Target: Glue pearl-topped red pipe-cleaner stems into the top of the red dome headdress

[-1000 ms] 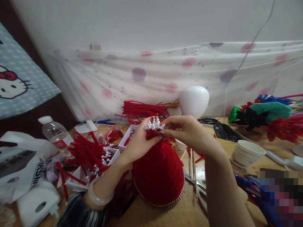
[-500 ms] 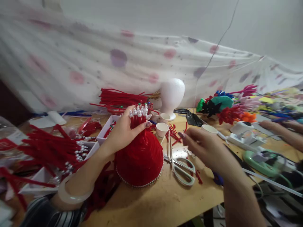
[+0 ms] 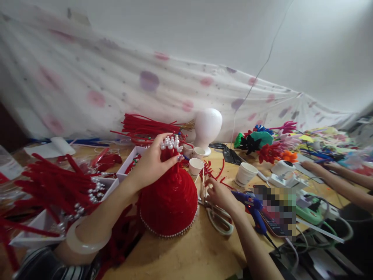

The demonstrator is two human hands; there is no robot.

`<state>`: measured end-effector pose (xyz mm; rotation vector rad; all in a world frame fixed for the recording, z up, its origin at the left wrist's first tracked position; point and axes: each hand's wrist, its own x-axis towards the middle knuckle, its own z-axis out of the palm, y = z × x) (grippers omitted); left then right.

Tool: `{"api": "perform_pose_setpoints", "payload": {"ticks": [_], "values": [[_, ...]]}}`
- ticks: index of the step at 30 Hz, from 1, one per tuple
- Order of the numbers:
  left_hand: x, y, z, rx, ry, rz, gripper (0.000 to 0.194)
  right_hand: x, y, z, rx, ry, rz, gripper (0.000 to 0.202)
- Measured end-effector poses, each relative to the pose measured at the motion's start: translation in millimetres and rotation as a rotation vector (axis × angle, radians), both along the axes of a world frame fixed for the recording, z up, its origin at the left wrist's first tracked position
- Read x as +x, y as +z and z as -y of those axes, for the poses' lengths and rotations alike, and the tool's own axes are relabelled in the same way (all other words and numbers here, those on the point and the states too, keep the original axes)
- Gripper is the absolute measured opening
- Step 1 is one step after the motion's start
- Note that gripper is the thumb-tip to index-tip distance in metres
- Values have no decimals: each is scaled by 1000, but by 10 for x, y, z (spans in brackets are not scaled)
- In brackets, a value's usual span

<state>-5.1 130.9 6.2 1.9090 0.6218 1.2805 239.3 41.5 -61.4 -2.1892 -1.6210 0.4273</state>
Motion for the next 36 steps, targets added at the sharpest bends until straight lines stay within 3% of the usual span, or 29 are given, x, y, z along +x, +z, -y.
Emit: {"api": "perform_pose_setpoints", "payload": {"ticks": [5, 8, 10, 12, 15, 17, 23, 28, 36], "values": [[-1, -17, 0, 33, -1, 8, 60, 116, 189, 260, 99, 19, -262, 41], [17, -28, 8, 30, 16, 22, 64, 102, 358, 459, 281, 70, -744, 46], [52, -52, 17, 47, 31, 54, 67, 41, 412, 548, 408, 135, -944, 48], [102, -85, 31, 50, 35, 110, 67, -71, 398, 590, 516, 135, -938, 43], [177, -128, 62, 14, 26, 178, 62, -319, 300, 596, 741, 46, -849, 16], [212, -147, 81, -8, 24, 202, 59, -496, 236, 593, 872, 42, -846, 35], [282, -194, 112, -122, 28, 342, 42, -791, 138, 558, 775, 24, -853, 20], [318, -220, 129, -190, -33, 371, 40, -852, 24, 456, 818, -33, -808, 38], [311, -172, 172, -251, -31, 339, 27, -877, -38, 396, 759, -5, -944, 36]]}}
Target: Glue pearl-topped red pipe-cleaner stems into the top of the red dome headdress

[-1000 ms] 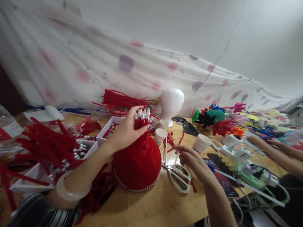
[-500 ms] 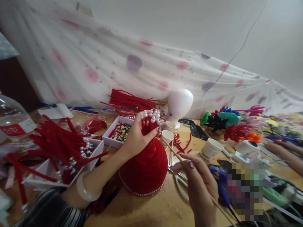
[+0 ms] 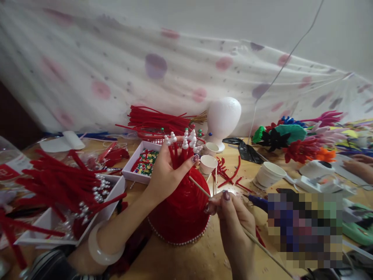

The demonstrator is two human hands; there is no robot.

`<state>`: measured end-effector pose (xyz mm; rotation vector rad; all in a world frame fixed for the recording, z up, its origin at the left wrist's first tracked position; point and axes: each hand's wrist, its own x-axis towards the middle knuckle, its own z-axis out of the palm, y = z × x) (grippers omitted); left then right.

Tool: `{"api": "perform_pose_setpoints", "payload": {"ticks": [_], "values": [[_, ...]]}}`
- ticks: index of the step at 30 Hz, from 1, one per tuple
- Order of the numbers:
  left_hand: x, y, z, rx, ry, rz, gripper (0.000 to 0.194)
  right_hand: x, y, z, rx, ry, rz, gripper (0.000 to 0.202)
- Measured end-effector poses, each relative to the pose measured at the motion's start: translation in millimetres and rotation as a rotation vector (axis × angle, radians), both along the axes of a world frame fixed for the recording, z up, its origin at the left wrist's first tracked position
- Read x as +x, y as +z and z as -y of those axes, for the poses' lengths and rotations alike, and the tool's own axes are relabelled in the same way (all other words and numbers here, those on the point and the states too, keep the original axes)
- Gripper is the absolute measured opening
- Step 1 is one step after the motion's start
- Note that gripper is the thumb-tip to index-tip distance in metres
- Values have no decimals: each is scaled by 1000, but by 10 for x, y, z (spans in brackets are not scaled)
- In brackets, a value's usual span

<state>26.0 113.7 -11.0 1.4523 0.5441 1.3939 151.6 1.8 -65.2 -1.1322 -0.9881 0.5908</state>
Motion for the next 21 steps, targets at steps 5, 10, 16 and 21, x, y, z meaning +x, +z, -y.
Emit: {"api": "perform_pose_setpoints", "payload": {"ticks": [5, 10, 16, 21], "values": [[14, -12, -19, 34, 8, 52, 34, 32, -33, -17, -61, 4, -91, 35], [13, -40, -35, 72, 23, 63, 26, 30, -39, -81, -40, 91, -347, 33], [13, -31, -27, 14, 19, 74, 36, 75, 61, -106, 3, 165, -482, 33], [-3, -11, -40, -35, 15, 37, 33, 169, 148, -137, -32, 273, -451, 29]]}}
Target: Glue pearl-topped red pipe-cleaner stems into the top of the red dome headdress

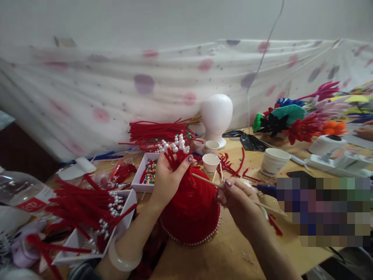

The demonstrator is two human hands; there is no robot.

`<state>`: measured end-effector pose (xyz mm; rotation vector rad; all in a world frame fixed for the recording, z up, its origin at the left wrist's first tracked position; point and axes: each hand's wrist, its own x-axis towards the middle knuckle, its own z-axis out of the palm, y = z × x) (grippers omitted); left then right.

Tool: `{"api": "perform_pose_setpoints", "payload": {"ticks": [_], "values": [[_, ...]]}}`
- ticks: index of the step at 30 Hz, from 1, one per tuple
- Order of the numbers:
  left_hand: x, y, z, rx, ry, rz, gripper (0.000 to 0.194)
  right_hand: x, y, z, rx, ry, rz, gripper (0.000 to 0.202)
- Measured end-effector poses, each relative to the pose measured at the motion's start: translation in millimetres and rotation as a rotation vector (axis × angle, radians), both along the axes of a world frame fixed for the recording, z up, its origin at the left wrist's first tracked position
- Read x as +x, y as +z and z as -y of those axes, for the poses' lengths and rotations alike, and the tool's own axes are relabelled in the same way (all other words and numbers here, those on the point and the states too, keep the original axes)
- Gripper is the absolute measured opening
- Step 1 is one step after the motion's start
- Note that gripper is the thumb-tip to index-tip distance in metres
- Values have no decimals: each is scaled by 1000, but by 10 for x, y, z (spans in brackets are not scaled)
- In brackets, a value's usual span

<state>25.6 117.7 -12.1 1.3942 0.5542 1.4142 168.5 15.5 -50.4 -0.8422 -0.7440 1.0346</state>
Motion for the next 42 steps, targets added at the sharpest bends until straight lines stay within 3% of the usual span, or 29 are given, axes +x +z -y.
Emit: {"api": "perform_pose_setpoints", "payload": {"ticks": [7, 15, 24, 42], "values": [[-51, 49, -11, 9, -45, -89, 32, 36, 90, -200, -3, -68, 44, 34], [-59, 39, -38, 24, -50, -118, 30, 51, 27, -550, -62, -132, 39, 51], [-51, 38, -8, 33, -36, -108, 26, 252, -22, -393, -69, 120, 72, 40], [-37, 30, 28, 25, 4, -105, 24, 241, -50, -372, -87, 165, 24, 36]]}}
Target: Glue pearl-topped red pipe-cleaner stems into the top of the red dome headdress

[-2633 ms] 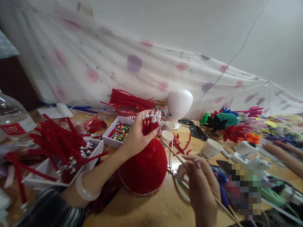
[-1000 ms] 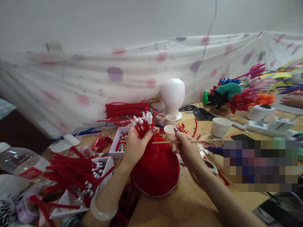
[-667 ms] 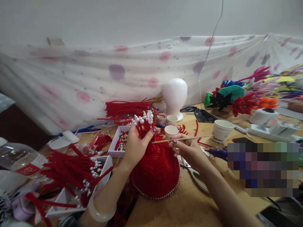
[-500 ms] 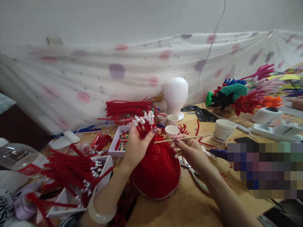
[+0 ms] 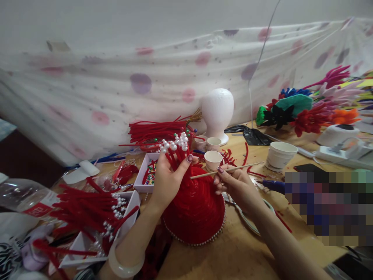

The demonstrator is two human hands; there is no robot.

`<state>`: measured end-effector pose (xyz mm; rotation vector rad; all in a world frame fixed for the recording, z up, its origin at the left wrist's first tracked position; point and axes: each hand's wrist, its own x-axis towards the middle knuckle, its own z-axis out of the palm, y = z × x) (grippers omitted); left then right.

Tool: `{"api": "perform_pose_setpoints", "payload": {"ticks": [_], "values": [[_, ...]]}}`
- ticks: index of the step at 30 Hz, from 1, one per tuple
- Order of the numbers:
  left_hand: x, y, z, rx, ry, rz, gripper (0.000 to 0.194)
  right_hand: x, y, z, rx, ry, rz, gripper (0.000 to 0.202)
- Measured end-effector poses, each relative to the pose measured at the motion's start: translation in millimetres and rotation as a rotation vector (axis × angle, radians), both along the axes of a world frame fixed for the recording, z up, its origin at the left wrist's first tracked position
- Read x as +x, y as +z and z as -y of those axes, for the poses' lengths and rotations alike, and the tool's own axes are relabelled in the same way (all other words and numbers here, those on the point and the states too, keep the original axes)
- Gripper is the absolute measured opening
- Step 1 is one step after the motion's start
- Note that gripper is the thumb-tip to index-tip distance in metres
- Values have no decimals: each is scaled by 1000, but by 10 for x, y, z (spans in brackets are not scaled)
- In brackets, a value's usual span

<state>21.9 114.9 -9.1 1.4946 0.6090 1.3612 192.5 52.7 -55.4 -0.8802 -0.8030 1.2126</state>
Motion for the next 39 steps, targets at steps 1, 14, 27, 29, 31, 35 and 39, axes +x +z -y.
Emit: {"api": "perform_pose_setpoints", "payload": {"ticks": [1, 14, 27, 29, 31, 35, 39], "values": [[-1, 1, 2, 0, 0, -3, 24, -5, 4, 4, -6, -4, 2, 36], [11, 9, 4, 22, 16, -25, 21, -53, 13, 11, -12, -47, 38, 43], [13, 3, 13, 23, 10, -21, 18, -104, 61, 2, 29, -68, 53, 49], [16, 5, 15, 22, 7, -15, 19, -105, 67, 3, 26, -67, 56, 50], [19, 12, 19, 28, 9, -19, 18, -103, 68, 6, 27, -63, 65, 51], [25, 24, 28, 43, 33, -38, 17, -99, 61, 12, 34, -60, 75, 52], [39, 11, 35, 45, 48, -33, 18, -101, 46, 6, 45, -43, 30, 48]]}}
